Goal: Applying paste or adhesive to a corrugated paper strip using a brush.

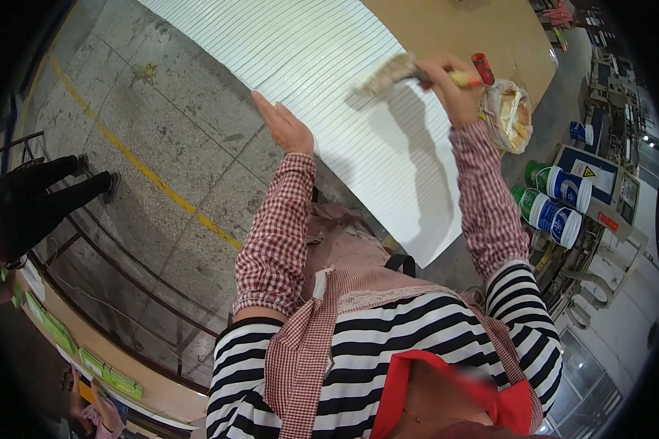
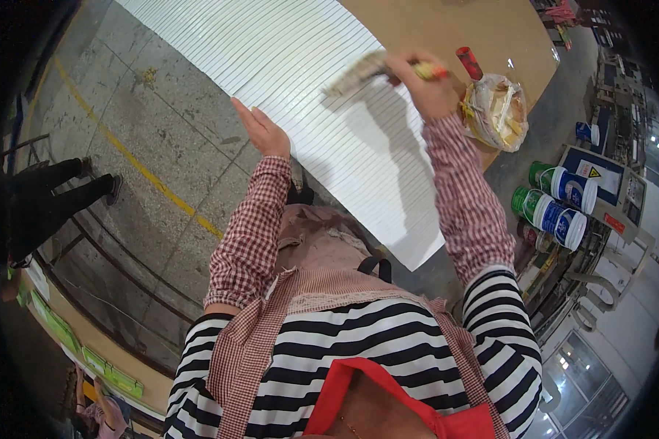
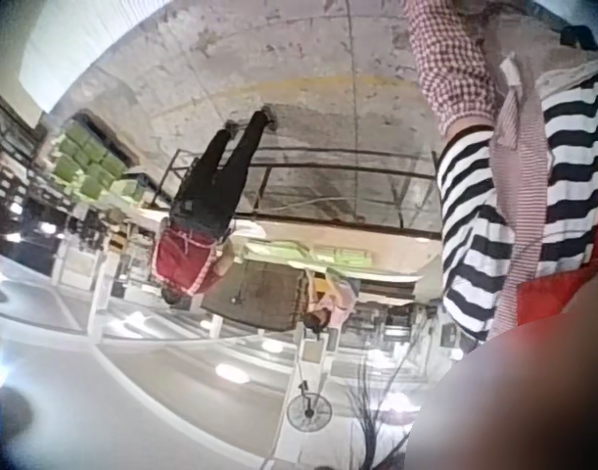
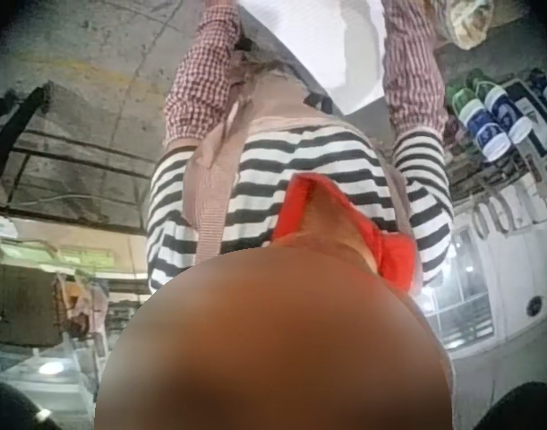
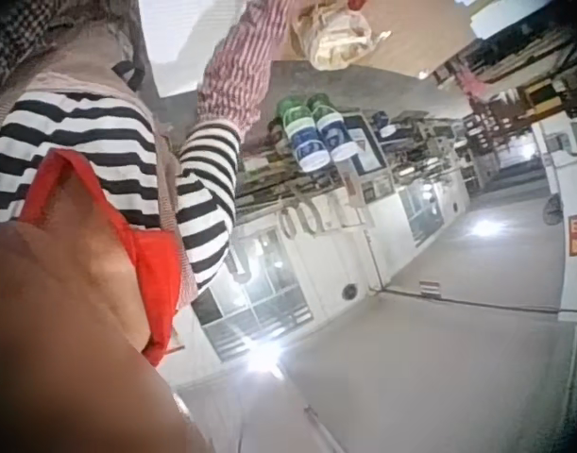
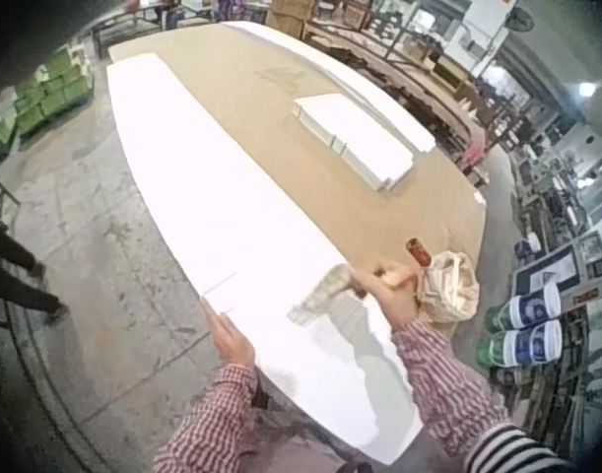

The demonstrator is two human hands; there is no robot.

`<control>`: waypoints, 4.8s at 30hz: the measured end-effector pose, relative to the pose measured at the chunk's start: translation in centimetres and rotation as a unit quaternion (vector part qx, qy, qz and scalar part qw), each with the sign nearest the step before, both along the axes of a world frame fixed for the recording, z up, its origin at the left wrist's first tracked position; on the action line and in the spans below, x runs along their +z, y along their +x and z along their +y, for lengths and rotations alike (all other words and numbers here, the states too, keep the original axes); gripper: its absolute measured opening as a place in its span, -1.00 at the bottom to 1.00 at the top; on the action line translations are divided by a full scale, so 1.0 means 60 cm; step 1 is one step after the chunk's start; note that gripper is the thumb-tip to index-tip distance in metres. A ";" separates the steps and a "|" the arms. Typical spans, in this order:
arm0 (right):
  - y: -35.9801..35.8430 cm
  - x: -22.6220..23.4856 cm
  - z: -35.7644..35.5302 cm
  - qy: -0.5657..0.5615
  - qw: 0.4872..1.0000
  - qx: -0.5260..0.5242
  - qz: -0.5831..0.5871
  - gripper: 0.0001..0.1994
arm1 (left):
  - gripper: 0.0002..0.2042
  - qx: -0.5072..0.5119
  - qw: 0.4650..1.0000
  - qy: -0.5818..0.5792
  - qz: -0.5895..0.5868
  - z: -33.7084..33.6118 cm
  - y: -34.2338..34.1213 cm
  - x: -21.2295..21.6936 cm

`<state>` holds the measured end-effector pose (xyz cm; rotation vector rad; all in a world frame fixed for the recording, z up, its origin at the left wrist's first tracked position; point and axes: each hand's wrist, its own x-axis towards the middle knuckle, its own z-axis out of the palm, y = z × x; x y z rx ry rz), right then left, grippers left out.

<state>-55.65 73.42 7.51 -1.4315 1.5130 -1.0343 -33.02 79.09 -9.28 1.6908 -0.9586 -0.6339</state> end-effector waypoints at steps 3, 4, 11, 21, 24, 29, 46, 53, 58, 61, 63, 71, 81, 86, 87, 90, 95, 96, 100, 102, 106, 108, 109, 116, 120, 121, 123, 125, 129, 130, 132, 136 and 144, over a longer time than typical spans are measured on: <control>0.015 -0.032 -0.029 0.023 0.995 -0.003 -0.096 -0.85 | -0.48 -0.002 1.000 0.015 -0.002 0.001 0.002 -0.003; -0.005 -0.042 -0.011 0.044 0.999 0.003 -0.027 -0.86 | -0.48 0.000 1.000 0.008 0.001 0.001 0.003 -0.002; -0.135 0.005 0.149 0.140 0.990 -0.011 0.013 -0.89 | -0.48 -0.001 0.999 -0.030 0.039 -0.003 0.001 -0.008; -0.091 0.070 -0.004 0.087 0.955 -0.036 -0.281 -0.65 | -0.47 0.031 0.999 -0.032 -0.026 -0.004 0.002 -0.015; -0.057 0.045 -0.037 0.037 0.966 -0.002 -0.254 -0.66 | -0.46 0.010 0.999 -0.043 -0.006 -0.003 -0.002 -0.013; 0.068 0.016 -0.115 0.047 0.996 0.004 -0.071 -0.86 | -0.45 0.000 0.998 -0.026 0.050 -0.002 -0.001 -0.013; 0.057 -0.012 -0.115 0.040 0.997 0.056 -0.047 -0.85 | -0.43 -0.005 0.997 -0.041 0.059 -0.003 -0.007 -0.012; -0.035 -0.015 -0.006 0.113 0.993 0.027 -0.003 -0.88 | -0.43 0.000 0.996 -0.033 0.085 -0.003 -0.008 0.004; -0.011 0.018 -0.032 0.080 0.996 0.041 -0.023 -0.86 | -0.44 -0.004 0.996 -0.027 0.090 0.000 -0.007 0.001; 0.020 0.000 -0.078 0.053 0.996 0.052 -0.050 -0.85 | -0.44 -0.003 0.997 -0.022 0.079 -0.005 -0.012 0.004; -0.005 -0.022 -0.058 0.065 0.995 0.053 -0.047 -0.86 | -0.44 -0.001 0.997 -0.018 0.071 -0.004 -0.010 0.006; -0.082 0.012 0.049 0.103 0.994 0.036 -0.020 -0.88 | -0.43 0.003 1.000 -0.028 -0.002 0.000 -0.001 -0.010; -0.104 -0.024 0.091 0.088 0.996 -0.004 0.014 -0.87 | -0.48 0.021 0.998 -0.039 -0.039 -0.007 -0.004 -0.008; -0.081 0.024 0.062 0.119 0.993 0.006 0.008 -0.85 | -0.49 0.029 0.999 -0.043 -0.005 0.001 -0.002 -0.005; -0.045 0.031 0.029 0.111 0.994 0.003 -0.001 -0.84 | -0.49 0.037 0.998 -0.042 -0.011 0.008 0.004 -0.010; 0.048 0.018 -0.082 0.039 0.998 0.035 -0.031 -0.78 | -0.49 0.035 0.998 -0.045 -0.022 0.009 0.005 -0.021; 0.075 -0.025 -0.161 0.007 0.992 0.073 0.103 -0.77 | -0.50 0.024 0.998 -0.029 -0.043 -0.005 -0.003 -0.020; 0.065 -0.027 -0.155 0.007 0.982 0.059 0.182 -0.75 | -0.50 0.030 0.999 -0.019 -0.042 -0.005 -0.004 -0.022; -0.045 -0.063 0.013 -0.021 0.981 0.078 0.175 -0.76 | -0.50 0.032 0.997 -0.055 -0.032 -0.006 0.007 -0.027; -0.057 -0.042 0.094 0.012 0.986 0.108 0.127 -0.79 | -0.48 0.050 0.995 -0.085 0.020 0.011 0.016 -0.012; -0.025 0.013 0.123 0.029 0.980 0.150 0.129 -0.82 | -0.49 0.103 0.986 -0.090 0.100 0.079 -0.033 0.003; 0.028 0.023 0.102 -0.025 0.980 0.147 0.128 -0.83 | -0.49 0.075 0.991 -0.076 0.081 0.128 -0.077 -0.004; 0.058 0.022 0.089 -0.076 0.979 0.139 0.128 -0.84 | -0.49 0.043 0.995 -0.060 0.065 0.141 -0.092 -0.009; 0.097 -0.056 0.078 -0.201 0.941 0.232 0.141 -0.89 | -0.51 0.052 0.997 -0.050 0.040 0.153 -0.114 -0.019; 0.047 -0.031 0.154 -0.168 0.924 0.275 0.207 -0.91 | -0.52 0.061 0.997 -0.046 -0.002 0.161 -0.108 -0.026; 0.048 -0.029 0.153 -0.167 0.923 0.276 0.208 -0.91 | -0.53 0.053 0.998 -0.043 -0.006 0.162 -0.107 -0.027; 0.061 -0.019 0.142 -0.191 0.929 0.259 0.181 -0.93 | -0.52 0.054 0.998 -0.045 0.005 0.163 -0.107 -0.028; 0.100 -0.012 0.119 -0.201 0.940 0.230 0.151 -0.94 | -0.52 0.053 0.997 -0.048 0.016 0.157 -0.110 -0.029; 0.079 -0.057 0.103 -0.240 0.928 0.240 0.154 -0.92 | -0.52 0.042 0.998 -0.054 0.011 0.153 -0.121 -0.033; 0.069 -0.060 0.117 -0.214 0.927 0.248 0.185 -0.91 | -0.52 0.045 0.997 -0.058 0.002 0.154 -0.118 -0.037; 0.028 -0.051 0.168 -0.196 0.923 0.260 0.205 -0.91 | -0.52 0.049 0.997 -0.059 0.002 0.156 -0.116 -0.042; 0.006 -0.014 0.209 -0.162 0.926 0.272 0.208 -0.92 | -0.52 0.051 0.997 -0.065 -0.003 0.159 -0.113 -0.045; 0.052 -0.052 0.145 -0.219 0.928 0.250 0.169 -0.92 | -0.53 0.044 0.997 -0.064 0.009 0.154 -0.119 -0.034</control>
